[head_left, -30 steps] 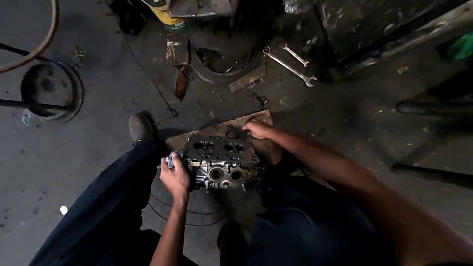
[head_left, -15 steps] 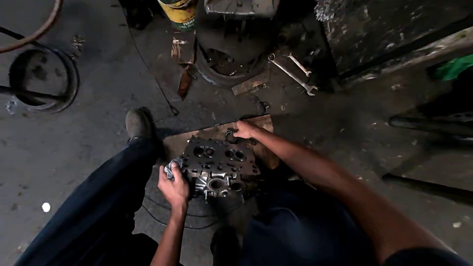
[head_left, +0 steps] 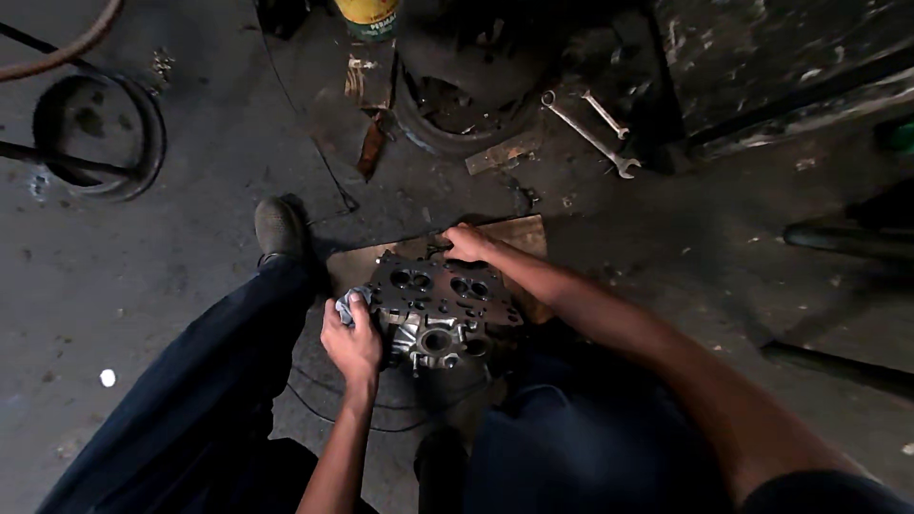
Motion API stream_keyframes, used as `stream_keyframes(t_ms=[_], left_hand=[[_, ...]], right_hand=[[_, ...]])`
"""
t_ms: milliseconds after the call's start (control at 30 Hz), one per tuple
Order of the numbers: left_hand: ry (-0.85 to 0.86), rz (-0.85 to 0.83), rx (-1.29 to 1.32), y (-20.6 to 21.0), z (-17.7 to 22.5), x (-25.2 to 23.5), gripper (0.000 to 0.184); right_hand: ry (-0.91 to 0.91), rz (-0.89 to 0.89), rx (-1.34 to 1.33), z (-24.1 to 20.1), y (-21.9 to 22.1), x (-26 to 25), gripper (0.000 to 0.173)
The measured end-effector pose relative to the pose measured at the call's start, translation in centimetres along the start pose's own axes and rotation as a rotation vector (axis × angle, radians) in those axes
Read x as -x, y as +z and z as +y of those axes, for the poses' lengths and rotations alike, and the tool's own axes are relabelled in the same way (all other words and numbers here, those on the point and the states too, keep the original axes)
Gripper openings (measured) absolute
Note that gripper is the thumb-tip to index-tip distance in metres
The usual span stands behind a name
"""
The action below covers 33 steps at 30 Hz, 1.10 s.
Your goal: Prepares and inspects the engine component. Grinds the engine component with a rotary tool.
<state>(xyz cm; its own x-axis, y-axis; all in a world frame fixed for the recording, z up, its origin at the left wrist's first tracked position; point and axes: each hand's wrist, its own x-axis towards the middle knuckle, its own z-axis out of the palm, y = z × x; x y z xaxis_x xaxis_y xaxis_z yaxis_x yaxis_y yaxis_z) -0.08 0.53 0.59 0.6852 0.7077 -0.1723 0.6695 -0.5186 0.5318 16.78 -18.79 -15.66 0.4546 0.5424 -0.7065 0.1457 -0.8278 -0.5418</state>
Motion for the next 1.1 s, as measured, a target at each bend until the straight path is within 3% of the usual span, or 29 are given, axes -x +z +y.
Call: stream_keyframes(t_ms=[233,400,500,600,700,867,1100], left_hand=[[-0.075,-0.107,-0.14,0.0,2.8,-1.7,0.054],[-0.112,-0.163,-0.189,-0.4,3.7,-2.1,0.057],[-0.166,-0.27,-0.294,-0.3,5.4,-4.2,0.068],[-0.178,-0.315,-0.334,0.2,6.5,-6.0,0.079],[-0.182,-0.275,-0.303,-0.2,6.0,-4.7,0.081],[-0.144,-0.212,-0.222,-1.4,2.7,-0.4,0.068],[-0.135,-0.283,-0.181,-1.4,3.8,-2.4,0.078]], right_hand=[[0.071,0.057,-0.103,1.7,-3.6,1.7,0.043],[0.108,0.039,-0.036,1.4,-7.6,6.0,0.04],[0.144,0.029,-0.004,1.3,-8.6,9.0,0.042],[0.158,0.022,0.052,0.6,-9.3,13.1,0.041],[0.205,0.003,0.009,-2.9,-11.9,19.9,0.039],[0.218,0.165,0.046,2.6,-13.0,24.1,0.038],[0.313,0.327,0.039,-0.4,-13.5,34.3,0.042]])
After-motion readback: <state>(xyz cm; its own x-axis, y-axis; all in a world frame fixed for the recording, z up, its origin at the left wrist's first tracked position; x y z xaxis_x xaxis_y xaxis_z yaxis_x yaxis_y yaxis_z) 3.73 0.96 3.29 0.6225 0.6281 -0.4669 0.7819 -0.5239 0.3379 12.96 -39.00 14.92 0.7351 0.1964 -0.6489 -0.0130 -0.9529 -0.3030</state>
